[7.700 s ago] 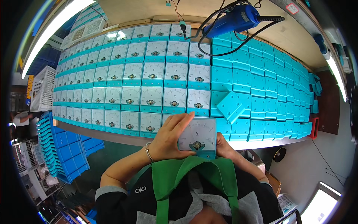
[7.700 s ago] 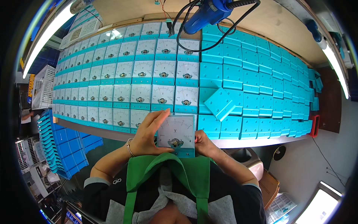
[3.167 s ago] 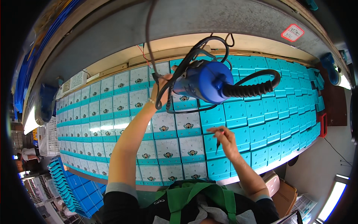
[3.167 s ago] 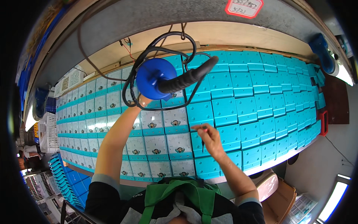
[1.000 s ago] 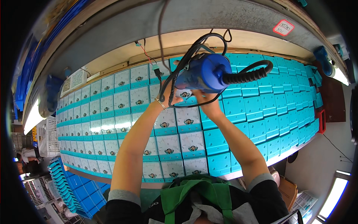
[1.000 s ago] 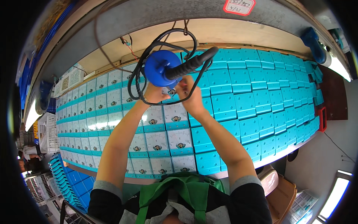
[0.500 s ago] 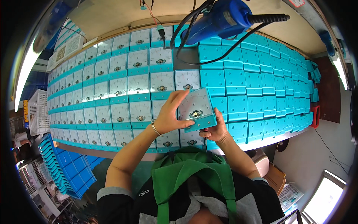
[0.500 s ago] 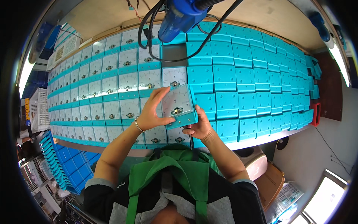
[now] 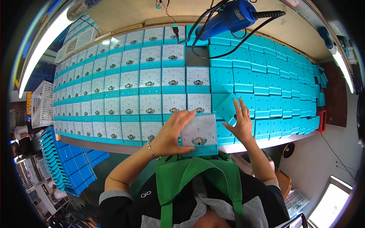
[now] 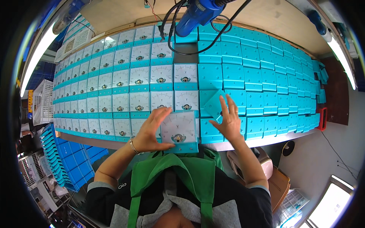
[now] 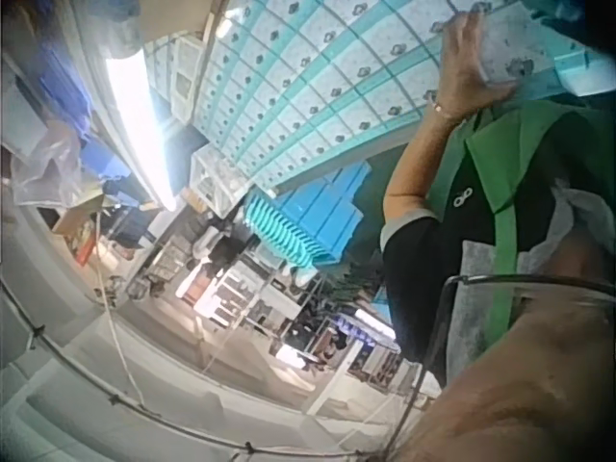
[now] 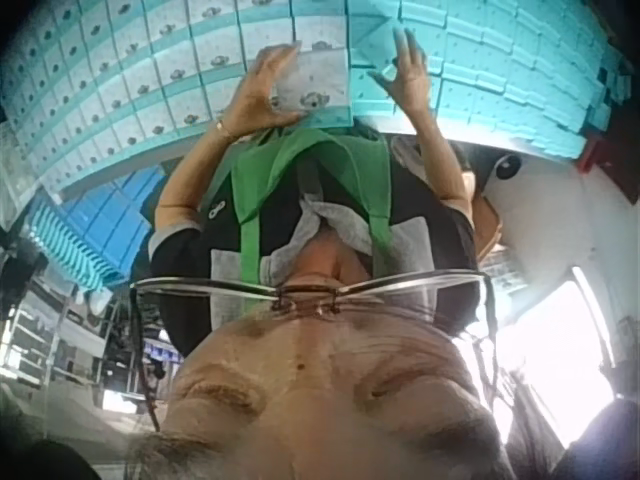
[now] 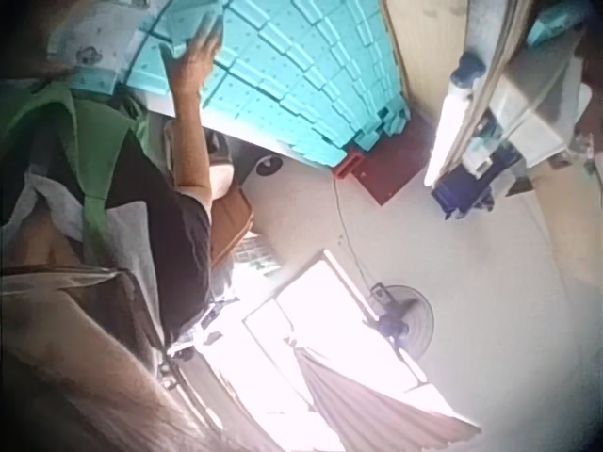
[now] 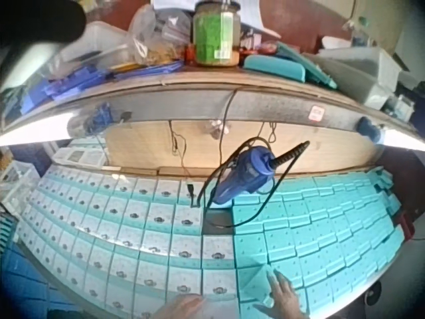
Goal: The person repeatedly picks up small teal boxes from a table, opens them, and uses a screwdriver to tighten a screw on a meter-like device inside. They then close the boxes and place them back on the table. The process is repeated for multiple units.
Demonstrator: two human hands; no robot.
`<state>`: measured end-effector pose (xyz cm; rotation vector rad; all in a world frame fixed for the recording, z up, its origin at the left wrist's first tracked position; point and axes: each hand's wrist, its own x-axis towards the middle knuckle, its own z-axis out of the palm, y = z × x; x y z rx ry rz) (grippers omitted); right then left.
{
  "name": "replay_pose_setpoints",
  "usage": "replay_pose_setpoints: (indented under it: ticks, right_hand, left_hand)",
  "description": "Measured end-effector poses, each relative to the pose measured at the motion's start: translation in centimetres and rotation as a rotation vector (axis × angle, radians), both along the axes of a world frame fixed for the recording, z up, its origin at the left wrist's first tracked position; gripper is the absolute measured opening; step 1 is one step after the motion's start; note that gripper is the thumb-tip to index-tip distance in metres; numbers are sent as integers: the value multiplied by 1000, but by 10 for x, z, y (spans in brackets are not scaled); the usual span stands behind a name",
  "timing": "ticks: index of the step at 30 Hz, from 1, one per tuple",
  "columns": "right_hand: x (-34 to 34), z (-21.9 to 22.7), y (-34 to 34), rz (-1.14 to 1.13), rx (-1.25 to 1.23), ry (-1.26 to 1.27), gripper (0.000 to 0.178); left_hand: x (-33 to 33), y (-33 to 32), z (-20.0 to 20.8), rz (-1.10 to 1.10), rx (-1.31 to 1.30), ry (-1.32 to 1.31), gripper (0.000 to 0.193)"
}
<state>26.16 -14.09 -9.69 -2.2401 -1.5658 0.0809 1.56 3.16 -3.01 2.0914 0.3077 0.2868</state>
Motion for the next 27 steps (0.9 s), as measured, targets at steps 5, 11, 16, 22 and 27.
replay_pose_setpoints:
  ticks: [5,11,16,22,27]
  right_hand:
    - [-58,27,-15,259,-231,1179,22]
    - [-73,37,-15,251,-194,1527,13]
    - [-78,44,-13,244,-115,1600,12]
    - [-82,36,-18,265,-3,1664,14]
    - [-85,27,-24,285,32,1600,15]
  left_hand:
    - [-8,-18,9,1,44,-82,103]
    - [-8,-21,14,-23,75,-117,101]
    - [-10,-21,16,-19,53,-94,102]
    - [-11,-23,14,0,33,-84,102]
    - [-10,-24,14,-3,25,-77,103]
